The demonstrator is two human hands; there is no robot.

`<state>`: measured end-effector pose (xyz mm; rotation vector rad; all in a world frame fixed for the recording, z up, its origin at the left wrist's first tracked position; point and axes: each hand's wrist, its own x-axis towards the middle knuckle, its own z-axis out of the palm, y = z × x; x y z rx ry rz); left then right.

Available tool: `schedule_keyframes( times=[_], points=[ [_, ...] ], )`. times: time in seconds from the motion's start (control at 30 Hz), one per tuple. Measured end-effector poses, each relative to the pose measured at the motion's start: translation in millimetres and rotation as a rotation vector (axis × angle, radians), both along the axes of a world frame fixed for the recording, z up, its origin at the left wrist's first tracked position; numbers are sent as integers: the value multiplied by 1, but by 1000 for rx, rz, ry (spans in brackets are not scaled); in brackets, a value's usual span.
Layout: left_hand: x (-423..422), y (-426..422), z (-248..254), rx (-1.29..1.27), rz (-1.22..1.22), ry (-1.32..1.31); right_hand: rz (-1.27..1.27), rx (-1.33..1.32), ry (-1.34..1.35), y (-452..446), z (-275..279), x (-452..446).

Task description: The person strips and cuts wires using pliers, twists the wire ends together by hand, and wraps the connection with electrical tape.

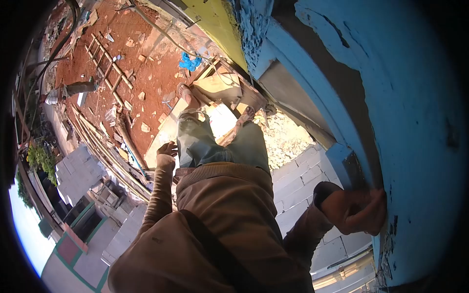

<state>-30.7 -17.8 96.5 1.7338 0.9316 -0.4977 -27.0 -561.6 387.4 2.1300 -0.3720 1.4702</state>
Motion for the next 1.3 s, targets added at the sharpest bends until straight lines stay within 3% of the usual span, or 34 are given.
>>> schedule_keyframes(
  times=[0.23,0.3,0.37,0.43,0.53,0.6,0.63,0.67,0.7,0.77,0.83,0.87,0.93,1.07,1.1,1.17,1.3],
  points=[
    [13,11,-16,48,131,-125,-34,-139,53,-6,-12,3],
    [23,7,-29,26,83,-120,149,-37,-82,-19,-20,8],
    [31,2,-49,89,-76,-60,140,-255,5,-28,-16,1],
    [34,0,-74,61,-158,33,-53,-356,3,-24,-14,2],
    [17,12,-118,422,-791,-103,-246,-404,-50,-8,-16,12],
    [20,14,-118,519,-1214,209,3,-346,59,29,-24,19],
    [21,14,-119,559,-1221,286,104,-276,46,56,-37,27],
    [39,6,-106,517,-1079,457,147,-361,304,87,-54,38],
    [51,1,-97,468,-932,624,299,-70,460,121,-84,52],
    [-3,52,-192,566,-1022,707,563,594,588,189,-146,80],
    [-21,73,-234,659,-1082,781,801,947,909,236,-223,101],
    [-16,75,-232,622,-949,787,829,935,965,260,-266,118],
    [39,45,-181,559,-675,880,925,977,1152,292,-359,134],
    [38,51,-190,796,-572,741,985,1018,1427,355,-541,138],
    [36,54,-192,784,-548,768,896,1056,1593,369,-580,137],
    [31,66,-197,657,-457,623,805,1088,1790,393,-641,133],
    [17,73,-200,731,-488,552,647,992,1973,443,-735,137]
  ],
)
